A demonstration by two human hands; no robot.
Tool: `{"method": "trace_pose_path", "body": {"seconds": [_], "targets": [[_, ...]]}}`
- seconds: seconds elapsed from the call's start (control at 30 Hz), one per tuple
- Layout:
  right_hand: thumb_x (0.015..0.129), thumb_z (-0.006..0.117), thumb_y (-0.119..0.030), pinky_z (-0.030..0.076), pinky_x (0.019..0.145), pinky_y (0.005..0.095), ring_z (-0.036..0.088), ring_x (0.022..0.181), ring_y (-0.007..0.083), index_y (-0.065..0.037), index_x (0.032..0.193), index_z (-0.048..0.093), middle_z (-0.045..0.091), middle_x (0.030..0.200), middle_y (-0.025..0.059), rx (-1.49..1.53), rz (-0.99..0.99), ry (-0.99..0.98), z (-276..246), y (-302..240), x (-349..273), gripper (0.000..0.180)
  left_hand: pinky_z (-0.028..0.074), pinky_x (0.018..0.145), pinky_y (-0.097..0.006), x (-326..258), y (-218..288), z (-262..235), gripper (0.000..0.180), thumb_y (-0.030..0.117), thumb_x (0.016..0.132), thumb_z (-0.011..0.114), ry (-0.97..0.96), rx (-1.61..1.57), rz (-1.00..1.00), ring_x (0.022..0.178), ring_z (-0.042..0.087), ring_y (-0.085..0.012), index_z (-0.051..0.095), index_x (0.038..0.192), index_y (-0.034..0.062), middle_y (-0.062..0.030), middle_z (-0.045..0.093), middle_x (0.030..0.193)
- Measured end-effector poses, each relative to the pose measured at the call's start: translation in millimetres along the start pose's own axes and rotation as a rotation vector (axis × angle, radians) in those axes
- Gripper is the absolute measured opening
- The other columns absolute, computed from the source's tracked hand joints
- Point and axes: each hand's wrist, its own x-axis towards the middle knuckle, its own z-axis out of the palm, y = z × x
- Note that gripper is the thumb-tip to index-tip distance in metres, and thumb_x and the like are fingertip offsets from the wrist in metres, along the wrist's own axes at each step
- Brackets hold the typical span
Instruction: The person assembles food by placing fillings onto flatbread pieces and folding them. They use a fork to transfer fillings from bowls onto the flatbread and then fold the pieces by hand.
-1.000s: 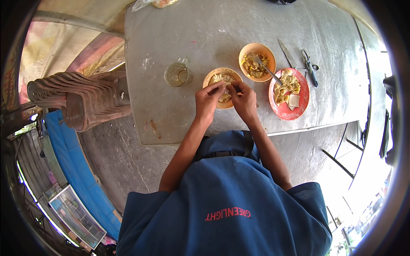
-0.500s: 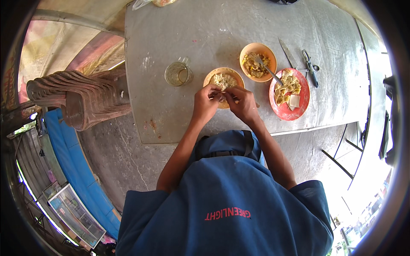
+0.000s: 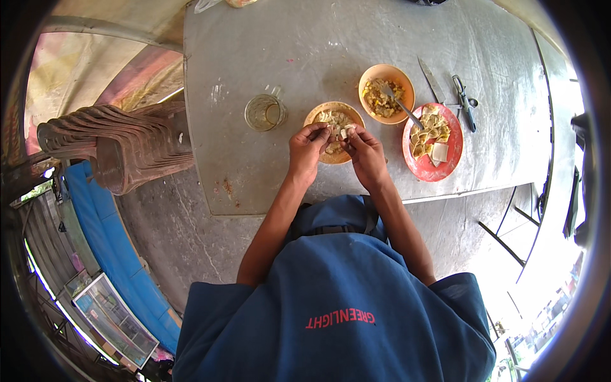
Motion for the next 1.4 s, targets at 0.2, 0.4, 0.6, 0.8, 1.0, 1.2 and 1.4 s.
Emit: {"method": "trace_pose_path", "body": {"seconds": [0.2, 0.4, 0.6, 0.8, 1.0, 1.2, 1.4], "targets": [[0.094, 0.072, -0.014, 0.052, 0.072, 0.0235, 0.062, 0.08, 0.006, 0.0, 0.109, 0.073, 0.073, 0.093, 0.004, -0.519, -0.222, 0.1, 0, 3, 2, 0.021, 0.055, 0.09, -0.024, -1, 0, 2, 0.027, -0.002, 0.093, 0.064, -0.023, 0.212, 0.042, 0.098, 0.067, -0.0133, 0.067, 0.12, -0.0053, -0.0131, 0.07, 0.114], [0.089, 0.074, -0.01, 0.053, 0.069, 0.0254, 0.067, 0.074, 0.0119, 0.001, 0.106, 0.075, 0.075, 0.089, 0.0082, -0.954, -0.563, 0.135, 3, 6, 6, 0.02, 0.053, 0.093, -0.024, -5, 0, 3, 0.038, -0.002, 0.094, 0.064, -0.124, 0.263, -0.031, 0.107, 0.065, -0.0145, 0.06, 0.132, -0.0044, -0.015, 0.068, 0.122], [0.09, 0.07, -0.006, 0.056, 0.071, 0.0279, 0.073, 0.079, 0.0177, -0.001, 0.112, 0.073, 0.076, 0.093, 0.0123, -0.896, -0.396, 0.161, 9, 7, -5, 0.023, 0.056, 0.088, -0.025, -1, -7, -6, 0.027, -0.006, 0.094, 0.062, -0.118, 0.413, 0.125, 0.098, 0.068, -0.0143, 0.064, 0.121, -0.0073, -0.0153, 0.07, 0.111], [0.091, 0.069, -0.008, 0.057, 0.071, 0.0293, 0.074, 0.081, 0.0191, 0.002, 0.109, 0.073, 0.074, 0.091, 0.0169, -1.091, -0.436, 0.074, 9, 1, -9, 0.021, 0.058, 0.083, -0.026, 5, -13, -22, 0.015, -0.008, 0.092, 0.062, -0.143, 0.708, 0.228, 0.091, 0.069, -0.0133, 0.069, 0.105, -0.0056, -0.0109, 0.073, 0.1], [0.095, 0.066, -0.014, 0.057, 0.067, 0.0298, 0.072, 0.075, 0.0175, 0.003, 0.105, 0.073, 0.074, 0.09, 0.0153, -1.108, -0.127, -0.012, 1, -10, -2, 0.02, 0.056, 0.076, -0.027, 5, -18, -23, 0.014, -0.008, 0.087, 0.066, -0.142, 0.638, 0.257, 0.084, 0.071, -0.0146, 0.071, 0.099, -0.0041, -0.0099, 0.075, 0.09], [0.1, 0.062, -0.016, 0.056, 0.075, 0.0242, 0.068, 0.079, 0.0123, 0.005, 0.109, 0.069, 0.072, 0.096, 0.0076, -0.347, 0.199, -0.081, -12, -17, 2, 0.023, 0.057, 0.078, -0.026, 6, -14, -15, 0.014, -0.01, 0.092, 0.062, -0.175, 0.615, 0.261, 0.086, 0.07, -0.014, 0.068, 0.104, -0.0063, -0.0102, 0.072, 0.095], [0.1, 0.063, -0.017, 0.055, 0.077, 0.0235, 0.067, 0.083, 0.0102, 0.003, 0.113, 0.066, 0.071, 0.098, 0.0064, -0.104, 0.217, 0.024, -9, -15, 0, 0.024, 0.059, 0.081, -0.028, 1, -12, -3, 0.016, -0.005, 0.094, 0.061, -0.062, 0.216, 0.017, 0.088, 0.071, -0.0174, 0.067, 0.108, -0.0073, -0.0124, 0.071, 0.102]]}}
